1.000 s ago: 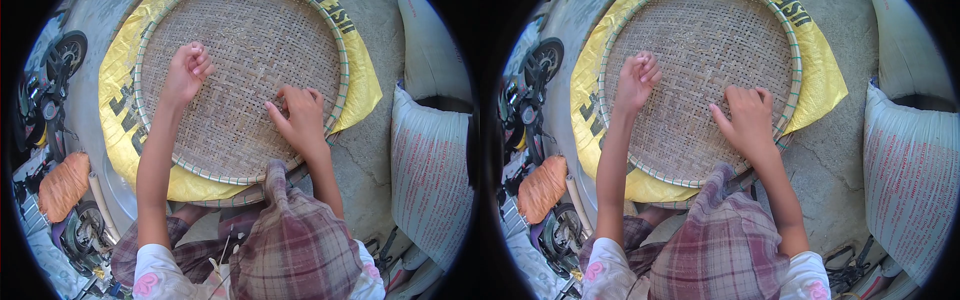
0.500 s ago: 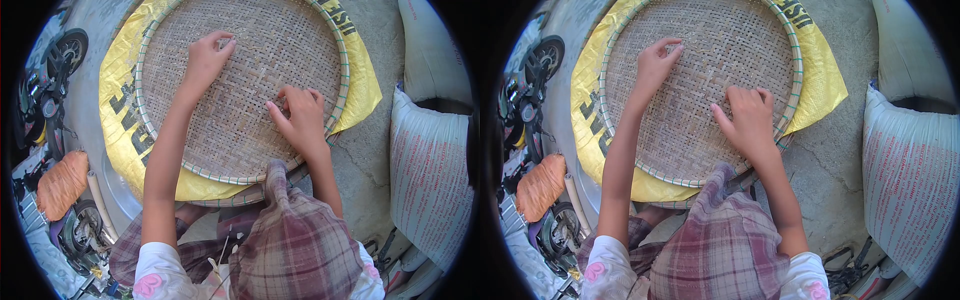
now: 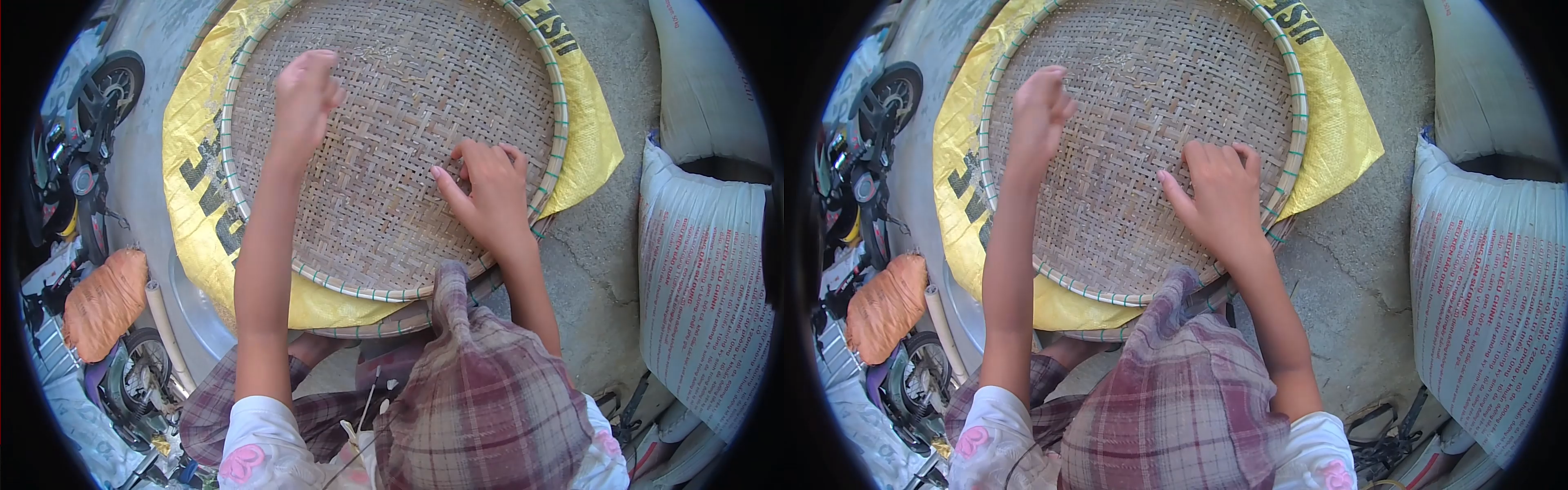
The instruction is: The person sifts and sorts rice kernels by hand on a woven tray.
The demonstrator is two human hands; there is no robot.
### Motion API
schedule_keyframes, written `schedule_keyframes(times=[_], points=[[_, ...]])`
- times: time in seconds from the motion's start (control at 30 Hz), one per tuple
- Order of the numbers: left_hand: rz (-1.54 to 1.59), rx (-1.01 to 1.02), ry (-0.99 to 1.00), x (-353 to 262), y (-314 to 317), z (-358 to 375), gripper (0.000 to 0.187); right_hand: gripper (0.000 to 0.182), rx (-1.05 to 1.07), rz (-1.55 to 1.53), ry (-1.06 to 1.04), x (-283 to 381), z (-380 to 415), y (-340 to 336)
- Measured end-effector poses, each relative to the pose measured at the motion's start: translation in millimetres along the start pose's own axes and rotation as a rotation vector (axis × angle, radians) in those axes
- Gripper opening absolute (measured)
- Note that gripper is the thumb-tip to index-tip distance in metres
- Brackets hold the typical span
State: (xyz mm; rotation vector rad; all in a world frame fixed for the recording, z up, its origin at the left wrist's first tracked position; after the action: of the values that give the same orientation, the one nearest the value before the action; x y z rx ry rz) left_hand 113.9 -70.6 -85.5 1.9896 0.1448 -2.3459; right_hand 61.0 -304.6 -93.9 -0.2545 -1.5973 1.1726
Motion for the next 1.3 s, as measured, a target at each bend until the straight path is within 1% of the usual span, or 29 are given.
schedule_keyframes(times=[0.03, 0.1, 0.17, 0.2, 0.23, 0.27, 0.3, 0.33, 0.37, 0.43, 0.47, 0.5, 0.53, 0.57, 0.6, 0.63, 0.7, 0.77, 0.83, 0.87, 0.9, 0.93, 0.97, 1.03, 1.13, 1.2, 1.23, 1.3], points=[[0.554, 0.048, -0.051, -3, -14, 6, 0.013, 0.027, -0.001, 0.002, -0.002, 0, 0, 0], [0.82, 0.098, -0.022, -16, -46, 29, 0.019, 0.027, -0.002, -0.005, -0.006, 0, 0, 0], [0.826, -0.013, 0.024, -24, -97, 61, 0.017, 0.027, -0.01, -0.016, -0.005, -1, 2, 0], [0.759, -0.15, 0.028, -23, -126, 83, 0.013, 0.028, -0.013, -0.01, -0.009, -1, 2, 0], [0.694, -0.314, 0.017, -20, -152, 107, 0.011, 0.028, -0.015, -0.004, -0.017, -1, 1, 0], [0.661, -0.422, 0.005, -16, -178, 136, 0.011, 0.028, -0.019, -0.008, -0.022, 0, 1, 0], [0.594, -0.572, -0.021, -9, -199, 167, 0.011, 0.028, -0.009, -0.004, -0.012, 0, 2, 0], [0.626, -0.646, -0.02, 7, -226, 202, 0.012, 0.028, 0.001, 0.003, -0.006, 0, 1, 0], [0.62, -0.717, -0.078, 24, -252, 239, 0.013, 0.028, 0.001, 0.003, -0.013, 1, 1, 0], [0.422, -1.034, -0.238, 48, -274, 303, 0.015, 0.028, 0.0, -0.004, -0.005, 0, 1, 1], [0.213, -1.08, -0.389, 73, -301, 347, 0.014, 0.028, 0.0, -0.002, -0.011, 0, 2, 1], [0.0, -1.114, -0.536, 73, -296, 358, 0.018, 0.028, 0.006, 0.007, -0.014, 0, 1, 1], [0.004, -1.119, -0.532, 76, -294, 361, 0.018, 0.028, 0.013, 0.015, -0.016, 1, 1, 1], [-0.603, -1.013, -0.967, 78, -290, 367, 0.024, 0.028, 0.014, 0.013, -0.021, 1, 1, 1], [-1.222, -0.797, -1.363, 62, -259, 352, 0.034, 0.028, 0.009, 0.02, -0.023, 1, 1, 1], [-1.311, -0.94, -1.473, 35, -201, 318, 0.043, 0.028, 0.002, 0.026, -0.025, 1, 1, 1], [-1.692, -0.947, -1.105, 39, -200, 303, 0.042, 0.028, -0.002, 0.021, -0.023, 1, 1, 2], [-1.789, -0.904, -0.499, 22, -184, 261, 0.032, 0.028, 0.0, 0.017, -0.02, 2, 1, 2], [-1.191, -0.672, -0.103, -15, -130, 190, 0.021, 0.027, 0.009, 0.008, -0.006, 1, 0, 2], [-1.126, -0.569, 0.041, -24, -96, 157, 0.015, 0.027, 0.012, 0.011, -0.01, 2, -1, 2], [-1.103, -0.37, 0.105, -31, -70, 129, 0.014, 0.027, 0.014, -0.004, -0.005, 2, -1, 2], [-1.154, -0.223, 0.188, -31, -52, 102, 0.015, 0.027, 0.014, -0.019, 0.003, 2, -1, 1], [-1.032, -0.099, 0.235, -27, -37, 77, 0.015, 0.027, 0.016, -0.015, 0.003, 2, -1, 1], [-1.111, -0.042, 0.364, -23, -11, 34, 0.016, 0.026, -0.004, -0.016, -0.01, 1, 0, 1], [-1.062, 0.007, 0.367, -4, 1, -8, 0.017, 0.026, -0.001, 0.001, -0.009, 0, 0, 2], [-1.214, 0.059, 0.369, 4, 5, -23, 0.017, 0.026, -0.006, -0.006, -0.008, 0, -1, 2], [-1.21, 0.065, 0.366, 5, 6, -26, 0.017, 0.026, -0.007, -0.016, -0.01, 1, 0, 1], [-1.302, 0.024, 0.374, 6, 4, -31, 0.016, 0.026, -0.004, -0.014, -0.005, 0, 0, 1]])
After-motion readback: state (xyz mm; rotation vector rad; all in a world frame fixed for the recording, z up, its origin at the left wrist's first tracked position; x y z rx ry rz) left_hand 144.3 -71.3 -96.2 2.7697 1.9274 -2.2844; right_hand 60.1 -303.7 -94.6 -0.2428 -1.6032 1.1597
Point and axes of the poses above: each hand's wrist, its own z-axis away from the middle knuckle, its own y-axis out of the palm, x = y × z, the point moved 2 cm from there along -z, towards the middle knuckle, and after that the axes turned 11 degrees about x, right-handed, at the moved point
